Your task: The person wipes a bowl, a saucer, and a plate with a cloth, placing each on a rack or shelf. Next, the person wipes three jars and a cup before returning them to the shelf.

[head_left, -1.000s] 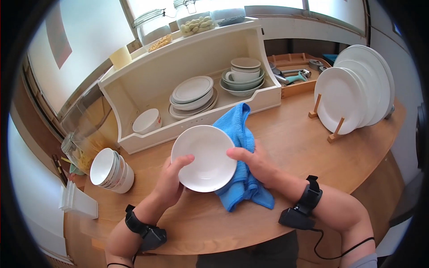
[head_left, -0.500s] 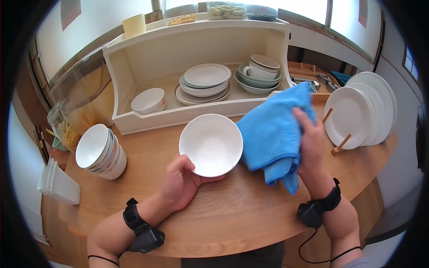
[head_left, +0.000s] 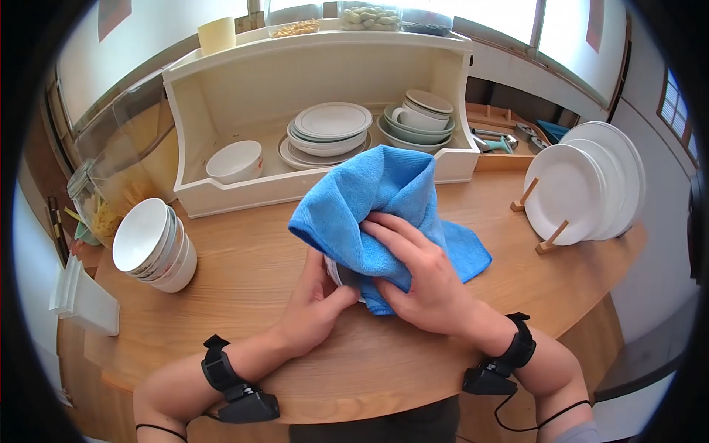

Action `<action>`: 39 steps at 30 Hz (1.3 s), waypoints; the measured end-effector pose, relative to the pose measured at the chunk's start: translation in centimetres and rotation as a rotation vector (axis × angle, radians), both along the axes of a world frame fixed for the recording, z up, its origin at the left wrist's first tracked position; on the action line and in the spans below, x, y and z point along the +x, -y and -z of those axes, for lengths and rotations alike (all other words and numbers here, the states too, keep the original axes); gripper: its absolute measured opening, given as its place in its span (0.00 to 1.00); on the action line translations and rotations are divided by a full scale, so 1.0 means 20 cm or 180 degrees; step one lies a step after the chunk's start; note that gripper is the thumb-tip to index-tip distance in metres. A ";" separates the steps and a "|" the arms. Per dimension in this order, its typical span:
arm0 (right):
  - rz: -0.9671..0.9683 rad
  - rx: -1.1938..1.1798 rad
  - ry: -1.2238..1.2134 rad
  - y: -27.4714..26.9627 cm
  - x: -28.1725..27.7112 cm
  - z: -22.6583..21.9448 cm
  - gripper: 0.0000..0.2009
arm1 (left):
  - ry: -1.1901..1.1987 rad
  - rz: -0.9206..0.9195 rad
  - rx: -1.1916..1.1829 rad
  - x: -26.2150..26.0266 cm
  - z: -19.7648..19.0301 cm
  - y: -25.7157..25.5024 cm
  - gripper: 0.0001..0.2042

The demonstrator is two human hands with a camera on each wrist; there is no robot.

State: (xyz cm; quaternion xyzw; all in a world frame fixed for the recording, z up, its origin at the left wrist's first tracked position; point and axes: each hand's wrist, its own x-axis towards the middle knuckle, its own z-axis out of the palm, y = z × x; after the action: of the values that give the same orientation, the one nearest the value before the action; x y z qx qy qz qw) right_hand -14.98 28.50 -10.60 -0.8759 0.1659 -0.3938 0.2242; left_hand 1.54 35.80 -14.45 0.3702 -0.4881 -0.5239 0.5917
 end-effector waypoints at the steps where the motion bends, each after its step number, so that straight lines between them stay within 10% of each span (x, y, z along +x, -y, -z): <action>1: 0.0004 0.0001 -0.0011 0.01 0.00 0.01 0.27 | 0.0311 -0.0055 -0.0204 0.00 0.01 0.00 0.34; 8: -0.1094 0.0148 -0.0670 0.06 -0.01 -0.01 0.22 | 0.0868 0.0362 0.0288 0.04 -0.01 -0.01 0.34; 17: 0.0220 -0.1014 -0.0590 0.05 -0.05 -0.02 0.26 | 0.0448 0.0196 -0.0179 -0.01 -0.04 0.00 0.44; 21: -0.0500 -0.0297 -0.0464 0.05 -0.04 0.03 0.32 | 0.0935 0.0192 -0.0765 0.01 -0.03 0.02 0.44; 29: -0.0457 -0.0517 -0.0945 0.06 -0.07 0.01 0.17 | 0.0601 0.0006 -0.0511 0.00 -0.04 0.05 0.33; 32: -0.0029 -0.0987 0.0217 0.13 -0.15 -0.03 0.09 | 0.0069 -0.0039 -0.0036 0.11 0.02 0.06 0.31; 35: 0.0726 -0.0330 0.0956 0.20 -0.20 -0.05 0.07 | -0.0270 -0.0462 0.0141 0.15 -0.01 0.04 0.27; 37: 0.0751 0.1954 0.2384 0.26 -0.17 -0.04 0.10 | -0.0166 -0.0667 0.0077 0.15 -0.04 0.04 0.25; 39: 0.0581 0.2416 0.2539 0.21 -0.16 -0.06 0.14 | 0.0092 -0.0469 0.0239 0.13 -0.04 0.03 0.23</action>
State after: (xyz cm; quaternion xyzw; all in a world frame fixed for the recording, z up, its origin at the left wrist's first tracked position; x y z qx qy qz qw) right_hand -18.16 24.33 -9.45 -0.4988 0.2735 -0.6252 0.5343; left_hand 4.10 35.26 -13.56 0.4346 -0.4480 -0.4915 0.6073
